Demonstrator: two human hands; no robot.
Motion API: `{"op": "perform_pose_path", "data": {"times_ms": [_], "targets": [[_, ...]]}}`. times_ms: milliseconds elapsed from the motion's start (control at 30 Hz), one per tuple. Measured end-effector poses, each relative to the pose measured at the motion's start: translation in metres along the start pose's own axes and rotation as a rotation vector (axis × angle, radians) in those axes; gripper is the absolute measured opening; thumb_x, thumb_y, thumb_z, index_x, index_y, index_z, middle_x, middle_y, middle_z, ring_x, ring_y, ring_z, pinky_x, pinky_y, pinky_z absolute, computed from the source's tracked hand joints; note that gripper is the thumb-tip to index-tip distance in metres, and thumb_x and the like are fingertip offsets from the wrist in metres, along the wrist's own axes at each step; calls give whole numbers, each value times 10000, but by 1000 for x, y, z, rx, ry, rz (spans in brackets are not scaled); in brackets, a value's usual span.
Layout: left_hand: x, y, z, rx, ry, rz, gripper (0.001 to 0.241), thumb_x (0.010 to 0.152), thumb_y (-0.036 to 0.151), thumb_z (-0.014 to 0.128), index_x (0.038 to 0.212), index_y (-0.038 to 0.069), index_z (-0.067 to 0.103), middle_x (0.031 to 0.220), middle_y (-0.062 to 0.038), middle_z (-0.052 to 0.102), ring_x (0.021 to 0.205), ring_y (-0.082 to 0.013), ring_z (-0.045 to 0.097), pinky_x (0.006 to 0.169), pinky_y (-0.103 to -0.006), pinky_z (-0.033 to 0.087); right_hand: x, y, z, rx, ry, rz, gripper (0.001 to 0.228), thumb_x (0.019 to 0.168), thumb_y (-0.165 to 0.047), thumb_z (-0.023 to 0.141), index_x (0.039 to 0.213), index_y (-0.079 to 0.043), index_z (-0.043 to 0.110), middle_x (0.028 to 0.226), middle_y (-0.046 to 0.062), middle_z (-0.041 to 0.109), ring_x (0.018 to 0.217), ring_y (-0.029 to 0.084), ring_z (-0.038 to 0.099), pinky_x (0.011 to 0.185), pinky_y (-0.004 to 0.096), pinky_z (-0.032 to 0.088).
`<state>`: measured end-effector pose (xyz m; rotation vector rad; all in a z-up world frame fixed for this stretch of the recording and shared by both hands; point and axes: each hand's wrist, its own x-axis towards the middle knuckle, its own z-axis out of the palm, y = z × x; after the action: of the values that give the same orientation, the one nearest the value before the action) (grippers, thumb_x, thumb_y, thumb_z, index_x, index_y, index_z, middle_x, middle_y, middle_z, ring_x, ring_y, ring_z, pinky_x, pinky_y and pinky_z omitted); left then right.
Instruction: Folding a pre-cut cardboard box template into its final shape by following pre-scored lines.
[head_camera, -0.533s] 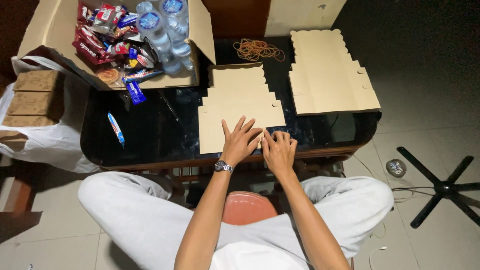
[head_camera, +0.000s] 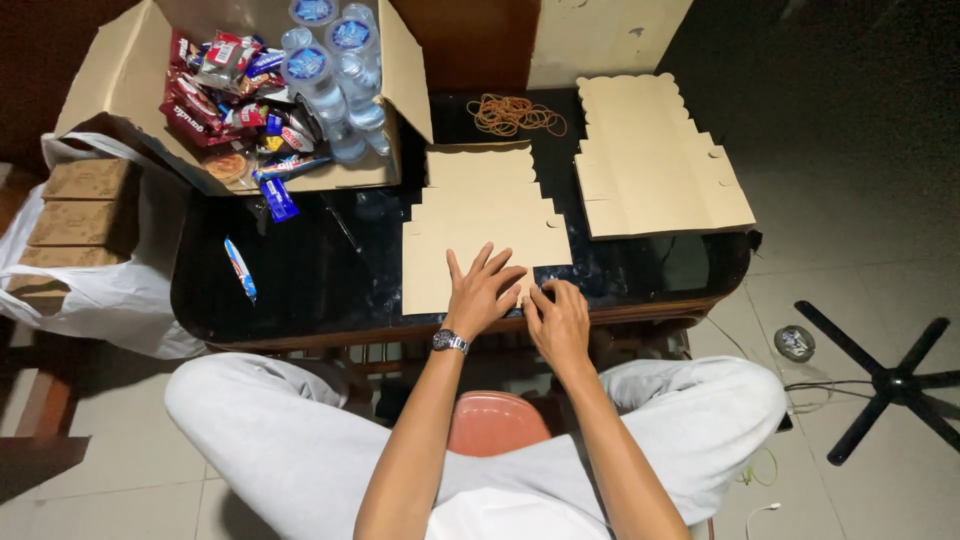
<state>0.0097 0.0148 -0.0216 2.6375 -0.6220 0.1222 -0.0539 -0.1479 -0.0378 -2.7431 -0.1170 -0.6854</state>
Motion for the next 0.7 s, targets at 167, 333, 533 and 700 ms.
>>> {"op": "perform_pose_path", "data": {"times_ms": [167,333,533,700], "targets": [[-3,1,-2,1,1,0,325,969,475,524,1266,427,645,1518,59,534,1503,-231,343,1154,-770,11,-11,-7,-17,104,-49,23,244,967,-259,674,1095,-100,807,1151,126,719,1222,314,636,1013,419,487],[-4,2,-3,-7,27,11,304,976,448,533,1259,431,644,1504,58,544,1492,-232,362,1150,-768,28,-5,-25,-15,205,-29,111,253,938,-234,710,1080,-39,787,1219,148,707,1248,314,641,1048,393,521],[-3,-15,20,-93,73,-33,332,947,219,601,1273,186,653,1480,-16,571,1480,-211,392,1243,-609,2,36,-70,-5,663,-44,115,468,1089,-257,487,1445,44,522,1446,337,495,1415,486,407,1177,565,359],[-26,-13,10,-127,248,-138,269,957,151,606,1206,75,673,1334,-108,634,1392,-289,487,1238,-525,190,41,-69,17,575,-223,166,562,1116,-401,377,1501,-6,486,1495,263,504,1486,426,337,1251,522,174]]}}
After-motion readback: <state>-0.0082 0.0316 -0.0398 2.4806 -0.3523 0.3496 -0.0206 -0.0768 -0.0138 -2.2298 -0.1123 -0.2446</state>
